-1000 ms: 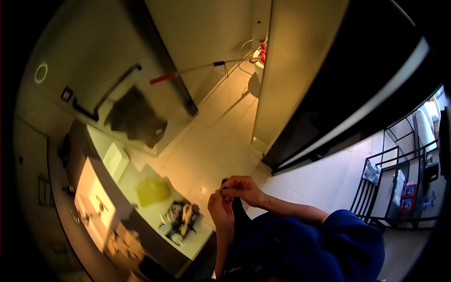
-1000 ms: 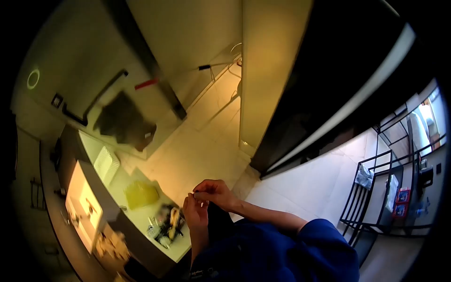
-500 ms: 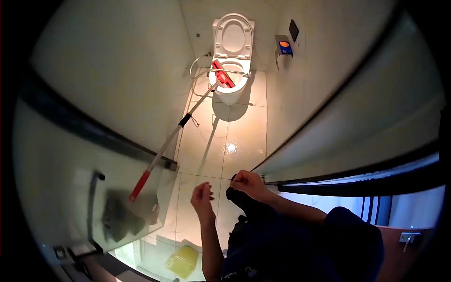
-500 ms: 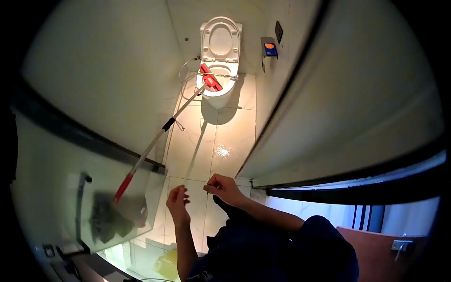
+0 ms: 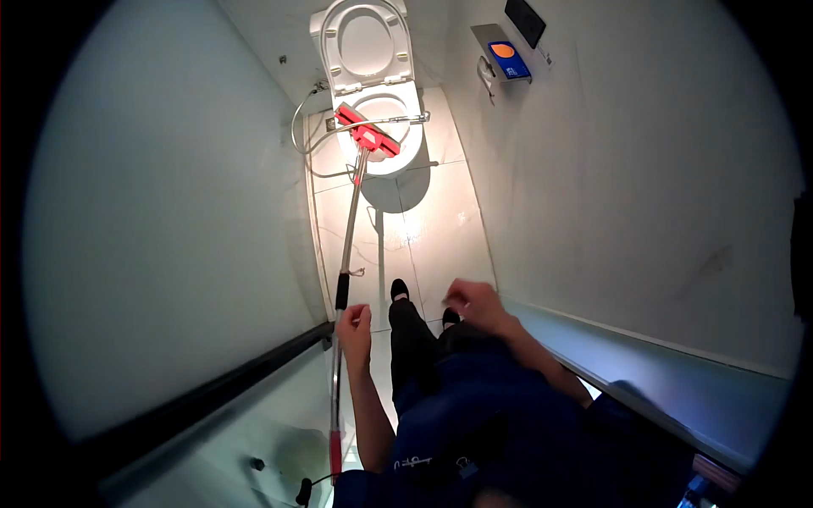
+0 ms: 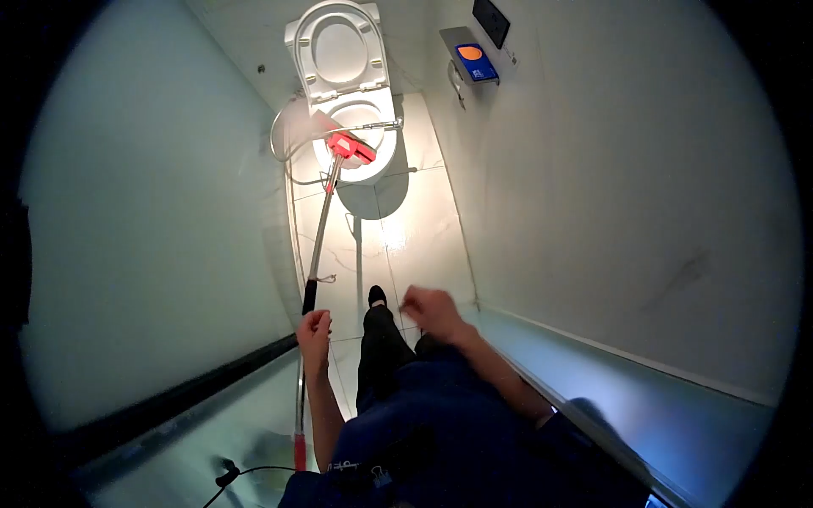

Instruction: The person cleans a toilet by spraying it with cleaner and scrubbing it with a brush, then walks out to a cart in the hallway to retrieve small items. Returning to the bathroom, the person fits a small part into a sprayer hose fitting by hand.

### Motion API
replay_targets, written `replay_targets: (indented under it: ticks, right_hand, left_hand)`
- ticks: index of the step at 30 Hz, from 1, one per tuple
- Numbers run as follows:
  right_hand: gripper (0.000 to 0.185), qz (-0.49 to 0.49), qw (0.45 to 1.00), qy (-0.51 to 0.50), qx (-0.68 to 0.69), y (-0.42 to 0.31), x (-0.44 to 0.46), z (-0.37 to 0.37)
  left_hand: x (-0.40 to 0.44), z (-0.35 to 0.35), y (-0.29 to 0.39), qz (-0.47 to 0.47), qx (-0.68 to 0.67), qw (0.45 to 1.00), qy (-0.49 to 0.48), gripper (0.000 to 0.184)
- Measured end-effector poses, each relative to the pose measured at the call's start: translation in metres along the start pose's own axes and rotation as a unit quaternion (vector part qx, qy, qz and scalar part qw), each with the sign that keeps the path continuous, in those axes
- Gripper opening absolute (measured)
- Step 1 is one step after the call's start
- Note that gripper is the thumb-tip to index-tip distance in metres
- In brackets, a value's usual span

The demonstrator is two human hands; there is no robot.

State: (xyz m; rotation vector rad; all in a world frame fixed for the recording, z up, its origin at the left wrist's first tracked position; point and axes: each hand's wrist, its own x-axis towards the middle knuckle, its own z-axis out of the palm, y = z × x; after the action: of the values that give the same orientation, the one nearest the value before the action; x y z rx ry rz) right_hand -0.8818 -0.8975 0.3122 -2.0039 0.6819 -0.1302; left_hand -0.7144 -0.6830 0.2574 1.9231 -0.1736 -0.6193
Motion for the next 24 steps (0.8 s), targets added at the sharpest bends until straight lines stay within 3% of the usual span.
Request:
replay_targets:
  ticks: [1, 2, 4, 7, 11, 14, 15, 18, 22, 24]
  right_hand:
    - [0.018, -0.011, 0.996, 0.09, 0.02, 0.01, 0.017, -0.001]
    - [0.019, 0.061, 0.989, 0.134, 0.034, 0.016, 0.03, -0.007]
    - [0.021, 0.134, 0.972, 0.192, 0.032, 0.026, 0.051, -0.03]
    - [0.023, 0.17, 0.956, 0.239, 0.012, 0.063, 0.071, -0.029]
    - [0.027, 0.25, 0.94, 0.232, -0.018, 0.089, 0.082, -0.027]
    - [0.027, 0.33, 0.922, 0.202, 0.023, 0.119, 0.103, -0.023]
    - [0.024, 0.315, 0.922, 0.222, 0.037, 0.123, 0.115, -0.021]
    - [0.02, 0.335, 0.912, 0.225, 0.068, 0.157, 0.154, -0.033]
    - [0.02, 0.377, 0.882, 0.233, 0.159, 0.206, 0.205, -0.048]
    - [0.021, 0.384, 0.882, 0.224, 0.158, 0.217, 0.221, -0.056]
  left_hand:
    - [0.025, 0.002, 0.012, -0.006, 0.02, 0.999, -0.025, 0.017]
    - [0.052, 0.007, 0.02, 0.011, 0.032, 0.999, -0.035, 0.017]
    - [0.106, 0.023, 0.036, 0.045, 0.052, 0.996, -0.06, 0.017]
    - [0.191, 0.053, 0.047, 0.126, 0.101, 0.981, -0.11, 0.018]
    - [0.286, 0.113, 0.069, 0.167, 0.172, 0.96, -0.144, 0.016]
    - [0.359, 0.168, 0.066, 0.255, 0.27, 0.918, -0.143, 0.012]
    - [0.379, 0.187, 0.072, 0.215, 0.304, 0.915, -0.153, 0.012]
    - [0.43, 0.238, 0.082, 0.235, 0.401, 0.871, -0.16, 0.018]
    - [0.509, 0.308, 0.081, 0.295, 0.43, 0.836, -0.17, 0.03]
    - [0.542, 0.34, 0.079, 0.314, 0.493, 0.795, -0.162, 0.044]
